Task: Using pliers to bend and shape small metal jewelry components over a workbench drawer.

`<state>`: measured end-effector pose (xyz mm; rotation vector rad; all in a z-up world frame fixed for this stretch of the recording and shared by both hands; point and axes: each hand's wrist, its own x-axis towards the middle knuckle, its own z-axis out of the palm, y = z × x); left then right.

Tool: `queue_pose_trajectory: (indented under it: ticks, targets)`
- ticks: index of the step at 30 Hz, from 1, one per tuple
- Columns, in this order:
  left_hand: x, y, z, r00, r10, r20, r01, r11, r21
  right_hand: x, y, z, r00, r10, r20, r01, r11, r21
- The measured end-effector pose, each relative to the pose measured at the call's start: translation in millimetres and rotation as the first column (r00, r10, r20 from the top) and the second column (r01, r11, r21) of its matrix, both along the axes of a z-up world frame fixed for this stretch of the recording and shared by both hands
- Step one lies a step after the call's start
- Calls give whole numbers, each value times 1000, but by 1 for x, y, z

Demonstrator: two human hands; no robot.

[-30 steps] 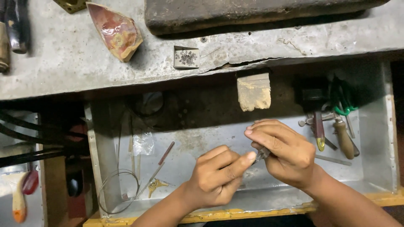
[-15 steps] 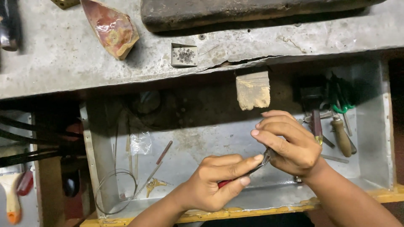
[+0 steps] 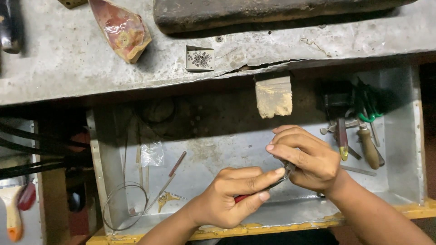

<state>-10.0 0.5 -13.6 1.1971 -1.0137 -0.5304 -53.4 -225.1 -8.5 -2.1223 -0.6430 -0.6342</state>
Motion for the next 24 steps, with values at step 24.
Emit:
queue_pose_trajectory:
  ticks: [24]
  targets:
    - [-3, -4, -11, 984, 157, 82, -158, 987, 7, -9, 16, 9, 995, -65, -70, 85, 938, 337]
